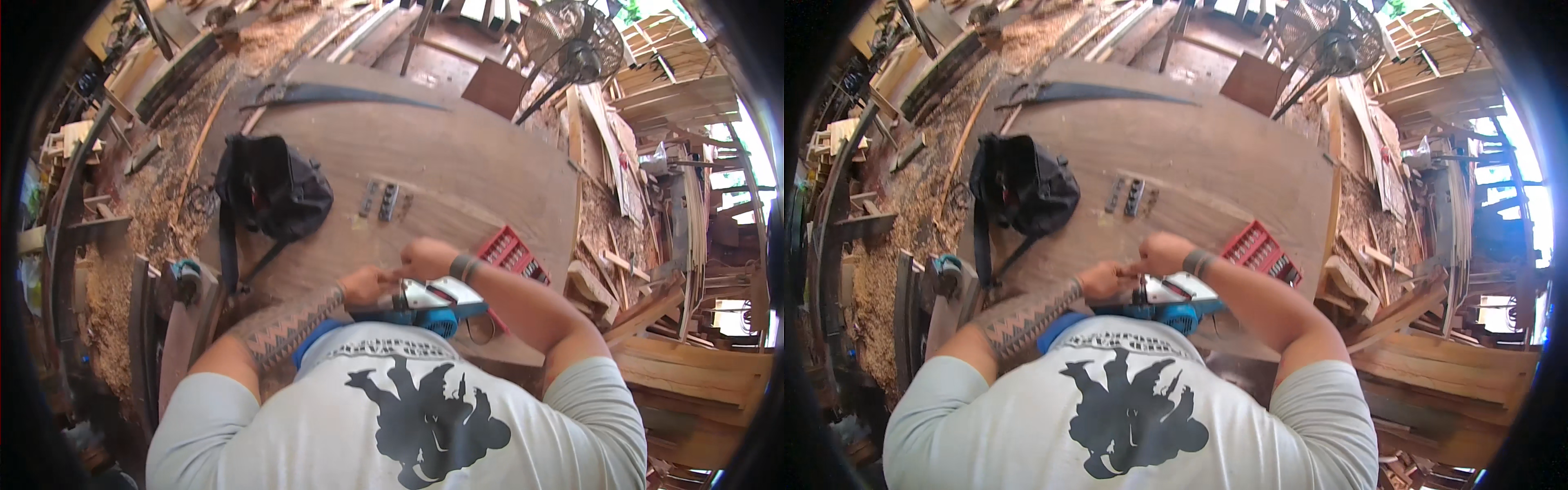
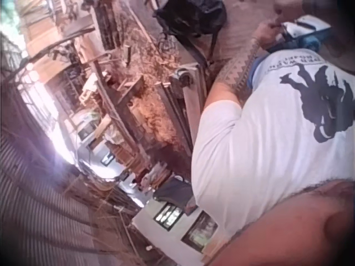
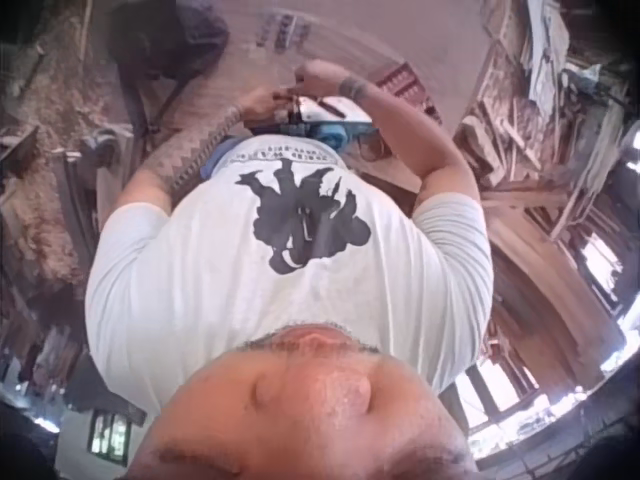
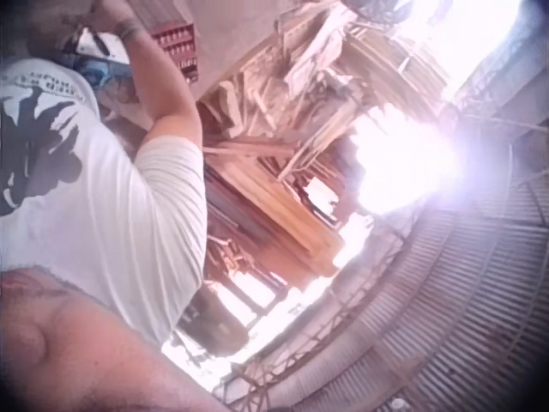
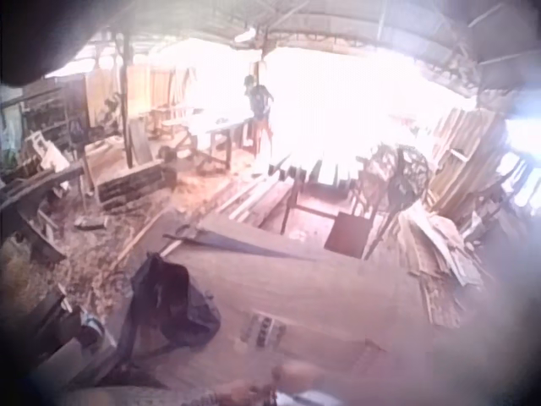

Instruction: The person removes screws from a hand planer using a screwdriver, takes out the metal blades, and handles several replacement blades. They then move to a wooden post to operate a light switch and walk through the workshop where wood planks and furniture are visible.

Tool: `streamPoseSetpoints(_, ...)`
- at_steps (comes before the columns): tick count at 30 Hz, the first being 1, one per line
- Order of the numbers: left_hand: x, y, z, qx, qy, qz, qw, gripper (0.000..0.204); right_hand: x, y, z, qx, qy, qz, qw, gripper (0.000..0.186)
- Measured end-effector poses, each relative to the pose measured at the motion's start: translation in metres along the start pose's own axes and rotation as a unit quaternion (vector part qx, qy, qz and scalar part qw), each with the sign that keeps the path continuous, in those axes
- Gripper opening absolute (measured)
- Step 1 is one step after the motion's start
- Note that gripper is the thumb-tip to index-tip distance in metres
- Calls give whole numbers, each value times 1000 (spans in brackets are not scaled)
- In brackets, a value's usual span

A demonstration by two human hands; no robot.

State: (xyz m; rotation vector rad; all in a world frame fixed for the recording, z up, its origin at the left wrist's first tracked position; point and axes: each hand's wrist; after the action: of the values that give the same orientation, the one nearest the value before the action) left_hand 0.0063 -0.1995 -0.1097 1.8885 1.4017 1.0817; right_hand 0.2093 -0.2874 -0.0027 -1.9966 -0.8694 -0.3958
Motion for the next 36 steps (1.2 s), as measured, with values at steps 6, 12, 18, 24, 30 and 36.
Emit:
streamPoseSetpoints(6, -17, -5, 10, -28, 73, -12, 997, 25, 3, -9, -14, -10, 4, -23, 1000, 62)
streamPoseSetpoints(12, 1, 25, -4, -18, 61, 138, 988, 36, 1, 16, -18, 123, -9, 41, 992, 42)
streamPoseSetpoints(18, 0, -2, -12, -123, 53, 199, 971, 42, 3, 17, -17, 174, -24, 116, 978, 42)
streamPoseSetpoints(24, 8, 42, -33, -53, 61, 98, 992, 39, 7, 11, -15, 174, -32, 83, 981, 43)
streamPoseSetpoints(30, 9, 13, -13, -102, 24, 36, 994, 36, 13, 1, -16, 172, -48, 57, 982, 44)
streamPoseSetpoints(36, 4, 30, -16, -52, 31, 53, 997, 38, 11, -8, -9, 123, -36, 7, 992, 50)
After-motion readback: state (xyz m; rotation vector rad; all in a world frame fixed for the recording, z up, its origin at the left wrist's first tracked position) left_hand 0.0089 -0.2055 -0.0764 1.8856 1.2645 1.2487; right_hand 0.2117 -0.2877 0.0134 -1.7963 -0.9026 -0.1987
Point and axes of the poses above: each hand's wrist, its own z-axis towards the middle knuckle, its own x-axis out of the back of the hand, y = z × x, and after that the axes turned 14 degrees about z, right-handed
